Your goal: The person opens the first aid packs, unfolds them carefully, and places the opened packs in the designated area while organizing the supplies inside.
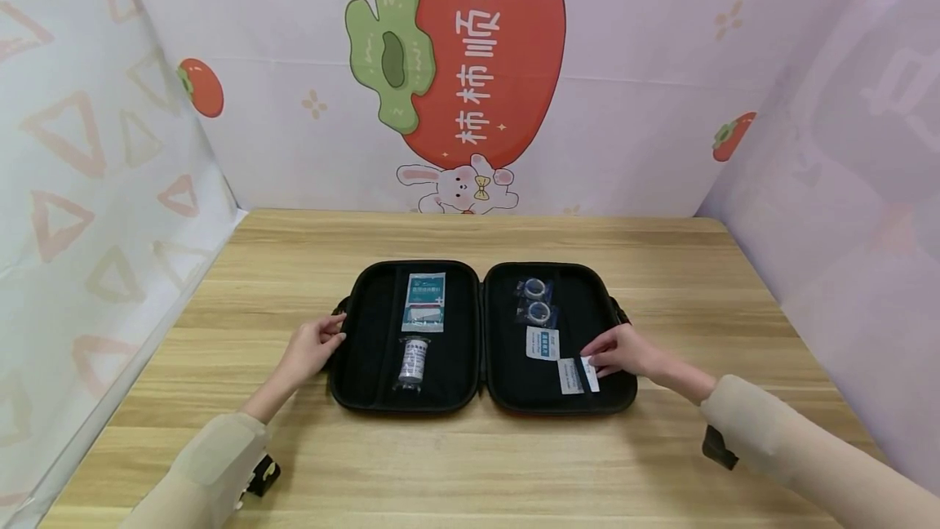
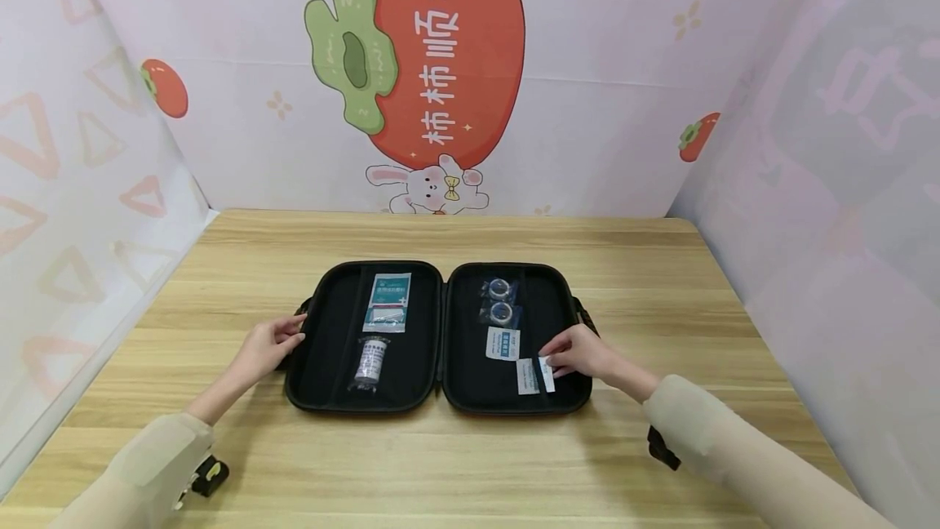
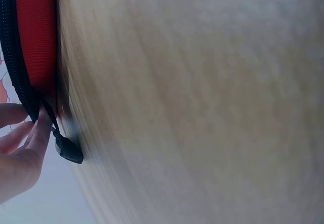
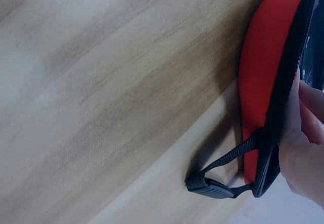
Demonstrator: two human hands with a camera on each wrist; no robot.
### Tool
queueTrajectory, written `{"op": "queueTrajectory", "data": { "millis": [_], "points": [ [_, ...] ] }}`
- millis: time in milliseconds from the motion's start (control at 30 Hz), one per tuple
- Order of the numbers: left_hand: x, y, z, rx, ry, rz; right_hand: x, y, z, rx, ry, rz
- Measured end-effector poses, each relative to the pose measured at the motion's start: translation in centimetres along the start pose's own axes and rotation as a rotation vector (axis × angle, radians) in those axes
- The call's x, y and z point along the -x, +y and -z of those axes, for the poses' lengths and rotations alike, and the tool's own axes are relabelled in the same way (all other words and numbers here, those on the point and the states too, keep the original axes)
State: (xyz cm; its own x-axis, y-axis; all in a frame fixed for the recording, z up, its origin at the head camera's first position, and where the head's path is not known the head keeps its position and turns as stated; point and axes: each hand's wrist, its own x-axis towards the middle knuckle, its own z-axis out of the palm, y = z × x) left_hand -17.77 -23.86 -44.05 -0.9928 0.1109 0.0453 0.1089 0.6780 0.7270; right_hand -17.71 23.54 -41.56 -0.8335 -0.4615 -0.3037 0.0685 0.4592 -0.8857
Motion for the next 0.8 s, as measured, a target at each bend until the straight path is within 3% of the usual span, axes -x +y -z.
{"op": "queueTrajectory", "data": {
  "millis": [433,800],
  "points": [
    [0.0,0.2,0.1,-0.013,0.011,-0.012,-0.5,0.3,-1.0,-0.070,0.044,-0.082],
    [0.1,0.2,0.1,-0.009,0.002,0.005,-0.9,0.6,-1.8,-0.067,0.061,-0.057]
  ]
}}
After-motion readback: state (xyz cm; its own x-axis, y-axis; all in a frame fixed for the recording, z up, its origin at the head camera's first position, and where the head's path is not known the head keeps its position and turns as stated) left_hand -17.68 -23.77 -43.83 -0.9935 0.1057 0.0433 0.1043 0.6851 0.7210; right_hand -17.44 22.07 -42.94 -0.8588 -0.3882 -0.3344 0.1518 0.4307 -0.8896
